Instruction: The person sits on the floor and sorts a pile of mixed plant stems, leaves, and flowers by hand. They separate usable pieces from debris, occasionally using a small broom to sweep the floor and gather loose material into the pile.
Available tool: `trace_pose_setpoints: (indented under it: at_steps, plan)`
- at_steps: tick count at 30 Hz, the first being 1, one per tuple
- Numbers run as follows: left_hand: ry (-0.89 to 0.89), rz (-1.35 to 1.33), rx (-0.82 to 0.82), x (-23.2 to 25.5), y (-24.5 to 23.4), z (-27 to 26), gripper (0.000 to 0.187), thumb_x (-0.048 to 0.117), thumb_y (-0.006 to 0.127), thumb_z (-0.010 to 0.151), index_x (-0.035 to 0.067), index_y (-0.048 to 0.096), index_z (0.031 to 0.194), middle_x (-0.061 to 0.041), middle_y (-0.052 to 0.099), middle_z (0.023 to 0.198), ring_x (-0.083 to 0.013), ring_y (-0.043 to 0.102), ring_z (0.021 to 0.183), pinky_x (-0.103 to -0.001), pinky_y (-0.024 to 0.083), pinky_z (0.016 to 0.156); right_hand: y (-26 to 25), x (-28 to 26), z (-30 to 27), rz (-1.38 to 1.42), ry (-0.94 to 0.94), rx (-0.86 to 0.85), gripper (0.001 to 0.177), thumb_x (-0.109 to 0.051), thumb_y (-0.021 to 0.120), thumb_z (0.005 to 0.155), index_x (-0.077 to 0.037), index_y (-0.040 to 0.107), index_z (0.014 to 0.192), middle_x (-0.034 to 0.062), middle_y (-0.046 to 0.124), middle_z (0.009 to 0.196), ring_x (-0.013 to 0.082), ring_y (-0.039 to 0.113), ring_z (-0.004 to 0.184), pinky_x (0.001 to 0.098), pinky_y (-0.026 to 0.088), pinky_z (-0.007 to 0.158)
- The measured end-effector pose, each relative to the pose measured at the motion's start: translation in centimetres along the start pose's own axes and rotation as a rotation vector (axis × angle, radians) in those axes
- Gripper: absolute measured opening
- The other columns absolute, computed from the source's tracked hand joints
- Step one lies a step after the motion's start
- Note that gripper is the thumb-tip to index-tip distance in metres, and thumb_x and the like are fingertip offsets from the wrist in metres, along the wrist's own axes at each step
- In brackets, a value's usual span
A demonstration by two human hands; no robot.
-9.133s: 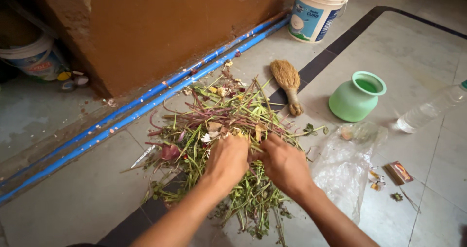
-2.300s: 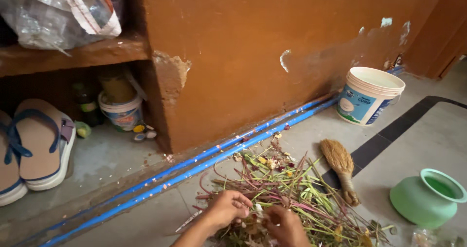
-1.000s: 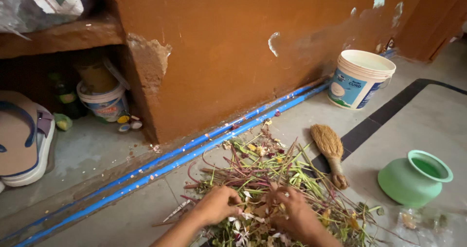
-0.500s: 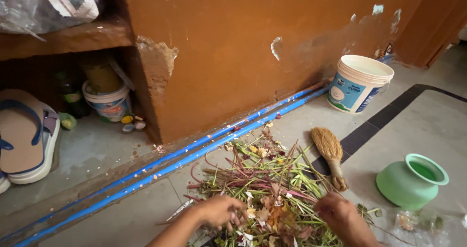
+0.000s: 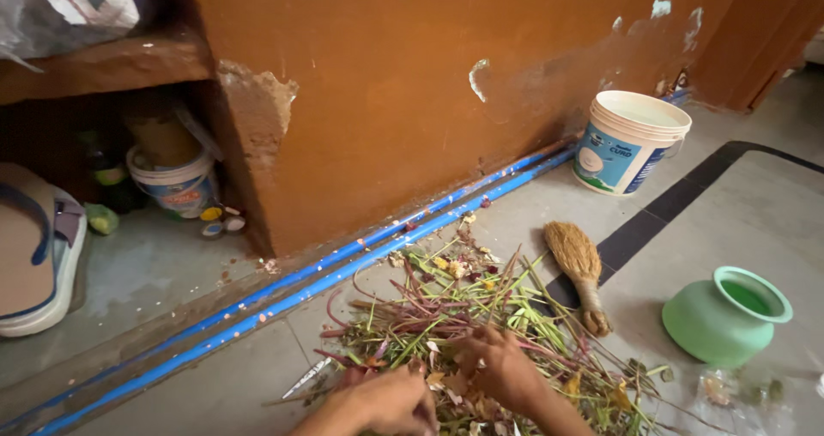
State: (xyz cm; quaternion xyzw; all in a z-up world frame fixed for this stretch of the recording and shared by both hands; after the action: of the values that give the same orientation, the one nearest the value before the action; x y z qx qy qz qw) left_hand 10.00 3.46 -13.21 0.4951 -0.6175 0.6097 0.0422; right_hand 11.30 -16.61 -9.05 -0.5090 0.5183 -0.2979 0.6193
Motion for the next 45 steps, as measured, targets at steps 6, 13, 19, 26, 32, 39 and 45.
trace_pose_setpoints:
  at_steps: [6, 13, 19, 26, 32, 39, 45]
  plan:
    - [-0.359, 0.091, 0.279, 3.2, -2.6, -1.4, 0.041, 0.027, 0.076, 0.086, 0.021, 0.067, 0.126, -0.003, 0.063, 0.125, -0.0231, 0.059, 0.123, -0.041, 0.046, 0.106, 3.4, 3.5, -0.8, 0.132, -0.328, 0.148, 0.022, -0.008, 0.073, 0.080, -0.011, 0.079, 0.101, 0.0138, 0.067, 0.116, 0.0318, 0.068, 0.102, 0.0418, 0.057, 0.084]
    - [-0.174, 0.217, 0.208, -0.7, 1.1, 1.0, 0.044, 0.009, 0.071, 0.086, 0.025, 0.069, 0.127, -0.006, 0.061, 0.122, -0.0300, 0.053, 0.124, -0.045, 0.041, 0.106, -2.2, 11.5, -4.0, 0.155, -0.113, 0.223, 0.018, -0.008, 0.072, 0.077, -0.011, 0.078, 0.094, 0.0058, 0.077, 0.090, 0.0224, 0.075, 0.087, 0.0364, 0.062, 0.077]
    - [-0.206, 0.190, 0.202, -0.1, 1.1, 0.0, 0.029, 0.018, 0.072, 0.088, 0.021, 0.070, 0.116, -0.009, 0.065, 0.116, -0.0311, 0.060, 0.116, -0.046, 0.047, 0.100, -7.5, 10.6, -4.7, 0.244, 0.227, -0.049, 0.034, -0.019, 0.070, 0.083, -0.019, 0.072, 0.116, 0.0003, 0.082, 0.093, 0.0175, 0.079, 0.089, 0.0342, 0.063, 0.079]
    - [-0.340, 0.174, 0.182, 4.2, -2.3, -3.3, 0.019, 0.029, 0.074, 0.090, 0.016, 0.072, 0.103, -0.013, 0.070, 0.109, -0.0324, 0.068, 0.107, -0.048, 0.053, 0.094, -4.2, 7.3, -1.6, -0.186, 0.100, -0.170, 0.044, -0.039, 0.082, 0.079, -0.019, 0.070, 0.117, 0.0000, 0.068, 0.116, 0.0188, 0.067, 0.105, 0.0389, 0.054, 0.091]
    - [-0.475, 0.135, 0.186, 3.7, -5.3, -2.7, 0.021, 0.038, 0.070, 0.093, 0.020, 0.076, 0.102, -0.010, 0.076, 0.106, -0.0284, 0.073, 0.104, -0.043, 0.055, 0.095, -0.4, 2.1, 0.7, -0.089, -0.201, 0.051, 0.033, -0.033, 0.077, 0.086, -0.016, 0.073, 0.114, 0.0055, 0.063, 0.119, 0.0239, 0.062, 0.107, 0.0388, 0.052, 0.093]
    - [-0.247, 0.102, 0.489, 3.1, -5.3, -3.0, 0.022, 0.033, 0.072, 0.089, 0.015, 0.073, 0.100, -0.008, 0.072, 0.107, -0.0310, 0.069, 0.097, -0.048, 0.054, 0.082, -0.5, 1.6, 0.8, 0.082, -0.126, 0.094, 0.027, -0.035, 0.073, 0.084, -0.015, 0.077, 0.101, 0.0038, 0.071, 0.098, 0.0193, 0.066, 0.092, 0.0357, 0.057, 0.084]
    - [-0.435, 0.181, 0.424, 3.5, -6.1, -3.1, 0.049, 0.053, 0.068, 0.101, 0.006, 0.077, 0.089, -0.014, 0.076, 0.095, -0.0313, 0.072, 0.091, -0.042, 0.057, 0.083, -2.4, 8.0, -1.5, 1.124, 0.317, 0.068, 0.034, -0.027, 0.061, 0.096, -0.002, 0.083, 0.098, 0.0164, 0.073, 0.089, 0.0229, 0.062, 0.075, 0.0355, 0.048, 0.068]
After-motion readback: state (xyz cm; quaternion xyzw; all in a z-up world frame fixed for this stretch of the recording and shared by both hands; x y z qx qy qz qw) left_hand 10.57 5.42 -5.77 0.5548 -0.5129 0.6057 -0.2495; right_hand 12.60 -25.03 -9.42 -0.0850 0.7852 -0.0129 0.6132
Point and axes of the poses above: each hand's wrist, its own z-axis towards the middle knuckle, its own y-axis out of the palm, x = y × z, the point moved 3 cm from there along z, towards the middle knuckle
